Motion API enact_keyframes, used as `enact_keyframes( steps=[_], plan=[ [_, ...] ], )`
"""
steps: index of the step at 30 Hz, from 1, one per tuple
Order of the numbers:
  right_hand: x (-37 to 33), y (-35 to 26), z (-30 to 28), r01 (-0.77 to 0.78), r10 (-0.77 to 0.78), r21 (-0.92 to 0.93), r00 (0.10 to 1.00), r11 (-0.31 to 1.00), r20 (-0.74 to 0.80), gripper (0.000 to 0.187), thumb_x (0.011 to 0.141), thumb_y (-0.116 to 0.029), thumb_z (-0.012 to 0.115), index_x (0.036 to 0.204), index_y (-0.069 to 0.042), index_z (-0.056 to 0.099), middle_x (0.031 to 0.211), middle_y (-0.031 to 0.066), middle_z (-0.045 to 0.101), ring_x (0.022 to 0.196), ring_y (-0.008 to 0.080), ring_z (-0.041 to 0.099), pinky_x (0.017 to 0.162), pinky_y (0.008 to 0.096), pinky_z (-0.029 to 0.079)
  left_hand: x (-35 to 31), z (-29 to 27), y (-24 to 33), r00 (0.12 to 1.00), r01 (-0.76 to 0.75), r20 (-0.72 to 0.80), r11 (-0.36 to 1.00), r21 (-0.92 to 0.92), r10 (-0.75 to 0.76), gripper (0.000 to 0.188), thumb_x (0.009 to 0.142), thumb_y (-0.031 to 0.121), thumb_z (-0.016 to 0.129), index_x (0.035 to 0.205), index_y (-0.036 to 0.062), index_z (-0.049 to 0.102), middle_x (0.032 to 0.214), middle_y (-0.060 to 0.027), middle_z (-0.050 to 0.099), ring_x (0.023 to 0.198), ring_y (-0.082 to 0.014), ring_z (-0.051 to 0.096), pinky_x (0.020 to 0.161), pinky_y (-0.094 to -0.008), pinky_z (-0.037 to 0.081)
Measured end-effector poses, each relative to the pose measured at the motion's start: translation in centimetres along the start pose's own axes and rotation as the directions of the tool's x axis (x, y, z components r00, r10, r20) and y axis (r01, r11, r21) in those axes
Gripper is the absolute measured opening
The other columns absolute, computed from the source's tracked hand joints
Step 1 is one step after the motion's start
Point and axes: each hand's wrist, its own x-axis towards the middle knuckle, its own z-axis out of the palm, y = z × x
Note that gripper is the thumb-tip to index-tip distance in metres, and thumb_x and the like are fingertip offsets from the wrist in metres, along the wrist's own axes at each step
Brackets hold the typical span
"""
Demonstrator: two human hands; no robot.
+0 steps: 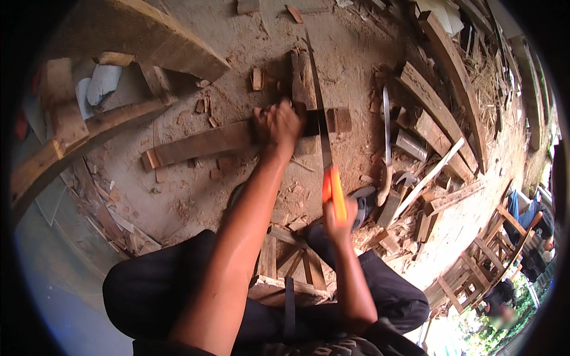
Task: The person dismantles a wooden chair frame using a hammer and a hand saw. They first use the hammer to separate the joints, then saw through a wooden leg, and finally use the hammer again to break the wood into smaller pieces.
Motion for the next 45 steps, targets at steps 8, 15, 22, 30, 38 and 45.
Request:
enact_keyframes(
  steps=[8,15,22,30,38,45],
  plan=[
    [-4.9,-0.6,-0.7,0.011,-0.01,0.106,1.0,0.994,-0.008,0.029,0.08,-0.011,0.058,0.101,0.005,0.068,0.068,0.0166,0.062,0.057,0.0263,0.061,0.058,0.0387,0.046,-0.1,-0.9,0.6,1.0,-0.004,0.002,1.0,0.026,0.004,0.029,0.09,0.032,0.056,0.087,0.0077,0.071,0.079,-0.0215,0.071,0.079,-0.0361,0.071,0.082,-0.0453,0.046],
    [-2.2,0.8,1.3,0.007,-0.006,0.02,0.998,1.0,-0.067,0.011,0.077,-0.012,0.059,0.075,-0.001,0.062,0.061,0.0114,0.054,0.051,0.0284,0.054,0.054,0.04,0.043,0.1,1.9,-0.8,0.989,0.007,-0.148,1.0,-0.007,-0.008,0.034,0.091,0.036,0.057,0.082,0.0056,0.072,0.075,-0.0247,0.07,0.072,-0.0384,0.07,0.09,-0.0452,0.048],
    [4.5,-2.1,1.4,-0.17,0.158,0.211,0.985,0.963,0.071,0.013,0.081,-0.012,0.056,0.076,-0.002,0.063,0.058,0.0124,0.053,0.051,0.0296,0.054,0.055,0.0408,0.04,-0.4,5.9,-5.4,0.895,-0.114,-0.387,0.954,0.278,0.22,0.028,0.091,0.03,0.054,0.081,0.0086,0.07,0.072,-0.0217,0.07,0.07,-0.0378,0.07,0.084,-0.0453,0.043],
    [-2.6,-1.4,-0.4,-0.183,0.189,0.213,0.982,0.96,-0.01,0.034,0.078,-0.015,0.058,0.102,0.006,0.071,0.074,0.0158,0.067,0.058,0.0231,0.063,0.059,0.0311,0.048,0.1,-1.0,0.5,1.0,-0.011,-0.021,0.999,0.043,0.012,0.03,0.09,0.029,0.054,0.074,0.0081,0.07,0.079,-0.0241,0.07,0.078,-0.0358,0.071,0.085,-0.044,0.044],
    [-5.4,0.6,0.2,-0.049,0.05,0.093,0.999,0.994,-0.012,0.041,0.082,-0.01,0.057,0.119,0.005,0.067,0.099,0.0216,0.073,0.08,0.0247,0.073,0.073,0.0331,0.053,0.1,-1.8,1.0,1.0,0.003,0.026,1.0,0.011,-0.003,0.031,0.091,0.031,0.055,0.078,0.0078,0.071,0.077,-0.0232,0.071,0.076,-0.0374,0.07,0.086,-0.0445,0.044],
    [1.6,0.5,1.7,0.035,-0.031,0.043,0.996,0.998,-0.083,0.017,0.077,-0.011,0.056,0.086,0.0,0.067,0.063,0.0151,0.056,0.051,0.0293,0.057,0.053,0.0386,0.043,-0.1,0.6,-0.1,0.995,-0.012,-0.101,1.0,-0.012,0.01,0.03,0.09,0.032,0.056,0.079,0.0083,0.072,0.076,-0.022,0.071,0.073,-0.0386,0.07,0.09,-0.0459,0.045]
  ],
)
